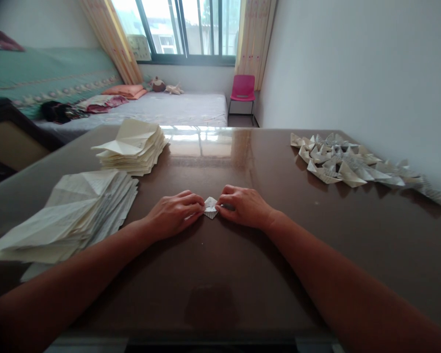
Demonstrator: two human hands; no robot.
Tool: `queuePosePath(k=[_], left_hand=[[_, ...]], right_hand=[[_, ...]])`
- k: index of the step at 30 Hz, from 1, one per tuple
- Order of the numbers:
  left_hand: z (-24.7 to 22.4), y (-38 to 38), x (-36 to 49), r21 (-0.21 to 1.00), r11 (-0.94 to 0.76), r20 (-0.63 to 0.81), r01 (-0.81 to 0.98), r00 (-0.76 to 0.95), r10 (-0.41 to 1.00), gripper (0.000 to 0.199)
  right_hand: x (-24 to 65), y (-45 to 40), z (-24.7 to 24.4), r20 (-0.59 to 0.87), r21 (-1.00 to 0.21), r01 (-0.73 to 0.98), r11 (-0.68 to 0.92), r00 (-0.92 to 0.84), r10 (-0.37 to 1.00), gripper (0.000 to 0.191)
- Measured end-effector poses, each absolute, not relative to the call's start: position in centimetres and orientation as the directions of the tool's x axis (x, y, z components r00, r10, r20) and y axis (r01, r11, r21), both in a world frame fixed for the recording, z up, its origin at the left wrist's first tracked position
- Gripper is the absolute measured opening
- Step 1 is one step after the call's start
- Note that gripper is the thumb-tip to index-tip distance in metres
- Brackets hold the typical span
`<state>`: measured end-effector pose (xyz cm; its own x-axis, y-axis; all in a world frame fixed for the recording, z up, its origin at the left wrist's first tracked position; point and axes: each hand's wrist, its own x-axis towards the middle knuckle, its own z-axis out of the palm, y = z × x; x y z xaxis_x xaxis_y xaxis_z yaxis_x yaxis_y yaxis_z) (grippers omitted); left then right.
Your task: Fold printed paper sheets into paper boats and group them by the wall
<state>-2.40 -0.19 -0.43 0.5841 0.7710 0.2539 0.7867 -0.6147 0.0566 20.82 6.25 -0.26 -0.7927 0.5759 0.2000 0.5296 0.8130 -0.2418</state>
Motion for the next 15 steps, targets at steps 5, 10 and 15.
queuePosePath(k=[5, 10, 15], left_hand=[[-0.3, -0.3, -2.3, 0.013, -0.602, 0.233, 0.799, 0.583, 0.779, 0.027], [-0.4, -0.2, -2.3, -0.012, -0.717, 0.249, 0.697, 0.697, 0.673, 0.029], [-0.3, -0.3, -2.5, -0.101, -0.763, 0.198, 0.639, 0.764, 0.614, 0.029]], right_hand=[[20.3, 6.6, -1.5, 0.238, -0.371, 0.495, 0.786, -0.767, 0.596, 0.021], [20.0, 6.5, -2.0, 0.241, -0.390, 0.513, 0.765, -0.745, 0.622, 0.019], [20.1, 6.5, -1.9, 0.248, -0.388, 0.523, 0.759, -0.734, 0.632, 0.018]])
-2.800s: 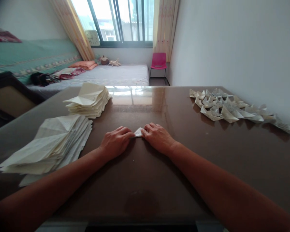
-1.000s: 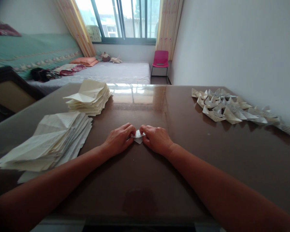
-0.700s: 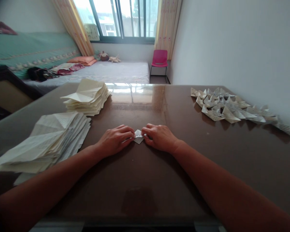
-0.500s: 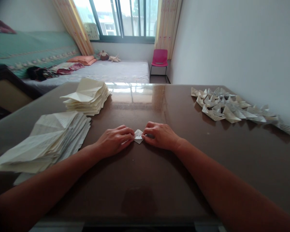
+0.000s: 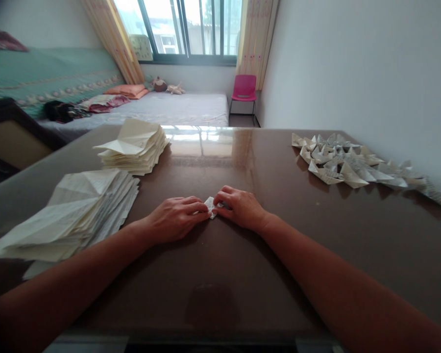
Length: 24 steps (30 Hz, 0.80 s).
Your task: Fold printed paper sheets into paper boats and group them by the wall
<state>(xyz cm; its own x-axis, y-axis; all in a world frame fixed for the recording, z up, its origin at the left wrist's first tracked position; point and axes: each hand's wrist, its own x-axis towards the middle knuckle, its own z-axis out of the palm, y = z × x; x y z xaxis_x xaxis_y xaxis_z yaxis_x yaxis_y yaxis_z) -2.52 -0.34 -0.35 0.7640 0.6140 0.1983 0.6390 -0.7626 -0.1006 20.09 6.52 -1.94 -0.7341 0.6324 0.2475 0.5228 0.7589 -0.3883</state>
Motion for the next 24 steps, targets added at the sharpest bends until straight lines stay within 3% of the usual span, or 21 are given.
queuePosePath(k=[6, 15, 19, 24], left_hand=[[0.0, -0.3, -2.6, -0.134, -0.749, 0.151, 0.649, 0.760, 0.632, 0.029], [0.7, -1.4, -1.9, -0.154, -0.730, 0.099, 0.665, 0.746, 0.659, 0.032], [0.9, -1.8, -1.6, -0.173, -0.727, 0.068, 0.665, 0.744, 0.664, 0.031], [0.7, -2.1, -1.2, -0.193, -0.710, 0.090, 0.677, 0.733, 0.674, 0.029]], right_hand=[[20.6, 7.5, -1.8, 0.173, -0.522, 0.424, 0.740, -0.796, 0.579, 0.024], [20.5, 7.3, -2.0, 0.207, -0.489, 0.431, 0.758, -0.787, 0.581, 0.023], [20.6, 7.0, -1.7, 0.204, -0.427, 0.448, 0.785, -0.799, 0.566, 0.029], [20.2, 6.3, -1.6, 0.232, -0.206, 0.493, 0.846, -0.815, 0.531, 0.033]])
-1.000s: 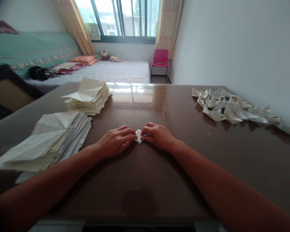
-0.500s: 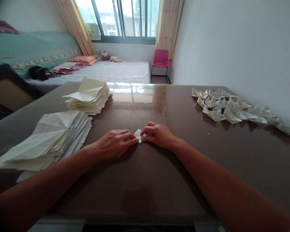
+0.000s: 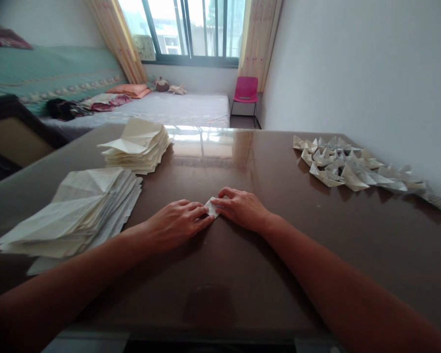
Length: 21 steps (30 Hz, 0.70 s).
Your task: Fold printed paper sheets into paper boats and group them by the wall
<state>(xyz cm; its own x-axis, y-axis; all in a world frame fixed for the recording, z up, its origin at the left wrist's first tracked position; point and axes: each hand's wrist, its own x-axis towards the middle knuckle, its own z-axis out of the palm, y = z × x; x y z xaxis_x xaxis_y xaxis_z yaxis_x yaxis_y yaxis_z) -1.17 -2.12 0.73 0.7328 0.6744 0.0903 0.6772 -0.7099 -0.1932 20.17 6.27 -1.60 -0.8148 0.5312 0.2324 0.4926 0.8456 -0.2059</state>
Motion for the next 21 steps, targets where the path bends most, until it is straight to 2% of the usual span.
queuePosePath(k=[4, 11, 21], left_hand=[[0.7, -2.2, -0.9, -0.185, -0.708, 0.114, 0.682, 0.730, 0.673, 0.026], [0.4, -2.1, -0.5, -0.191, -0.699, 0.081, 0.690, 0.720, 0.689, 0.028], [0.4, -1.9, -0.9, -0.165, -0.707, 0.125, 0.688, 0.726, 0.677, 0.024]], right_hand=[[19.6, 5.6, -1.4, 0.242, -0.057, 0.510, 0.858, -0.827, 0.508, 0.034], [19.2, 4.1, -0.6, 0.200, 0.062, 0.474, 0.878, -0.868, 0.454, 0.029], [19.2, 4.2, -0.4, 0.191, 0.042, 0.407, 0.913, -0.900, 0.392, 0.027]])
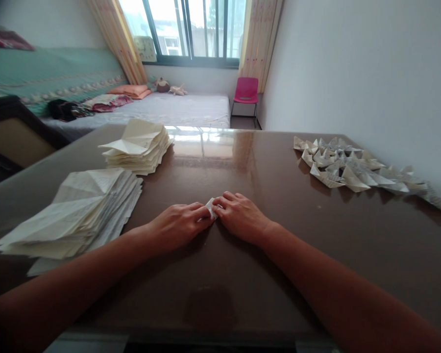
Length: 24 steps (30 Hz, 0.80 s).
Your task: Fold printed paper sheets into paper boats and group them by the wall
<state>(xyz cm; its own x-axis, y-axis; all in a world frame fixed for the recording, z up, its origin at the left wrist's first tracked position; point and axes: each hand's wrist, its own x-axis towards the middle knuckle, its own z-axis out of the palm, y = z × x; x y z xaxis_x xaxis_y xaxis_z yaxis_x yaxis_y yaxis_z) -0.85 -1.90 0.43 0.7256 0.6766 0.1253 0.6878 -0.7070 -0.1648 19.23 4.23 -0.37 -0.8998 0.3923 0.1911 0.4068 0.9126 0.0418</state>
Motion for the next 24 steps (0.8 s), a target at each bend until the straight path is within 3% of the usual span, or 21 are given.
queuePosePath(k=[7, 13, 18, 20, 24], left_hand=[[-0.1, -1.7, -1.4, -0.092, -0.649, 0.188, 0.755, 0.654, 0.733, 0.021], [-1.5, -0.3, -1.9, 0.045, -0.436, 0.342, 0.899, 0.396, 0.852, 0.027], [-2.4, 0.4, -1.3, 0.080, -0.438, 0.322, 0.895, 0.393, 0.861, 0.041], [-2.5, 0.2, -0.9, 0.107, -0.446, 0.313, 0.889, 0.396, 0.863, 0.043], [-2.2, -0.1, -0.6, 0.201, -0.454, 0.306, 0.868, 0.385, 0.871, 0.049]], right_hand=[[19.4, 4.1, -0.1, 0.203, -0.012, 0.341, 0.940, -0.920, 0.336, 0.024], [19.5, 4.4, -0.4, 0.244, -0.085, 0.317, 0.945, -0.912, 0.328, 0.018], [19.4, 5.3, -1.5, 0.395, -0.242, 0.496, 0.834, -0.735, 0.551, 0.019], [19.3, 5.7, -2.0, 0.426, -0.271, 0.571, 0.775, -0.651, 0.628, 0.026], [19.3, 6.2, -2.7, 0.350, -0.316, 0.569, 0.759, -0.674, 0.651, 0.054]])
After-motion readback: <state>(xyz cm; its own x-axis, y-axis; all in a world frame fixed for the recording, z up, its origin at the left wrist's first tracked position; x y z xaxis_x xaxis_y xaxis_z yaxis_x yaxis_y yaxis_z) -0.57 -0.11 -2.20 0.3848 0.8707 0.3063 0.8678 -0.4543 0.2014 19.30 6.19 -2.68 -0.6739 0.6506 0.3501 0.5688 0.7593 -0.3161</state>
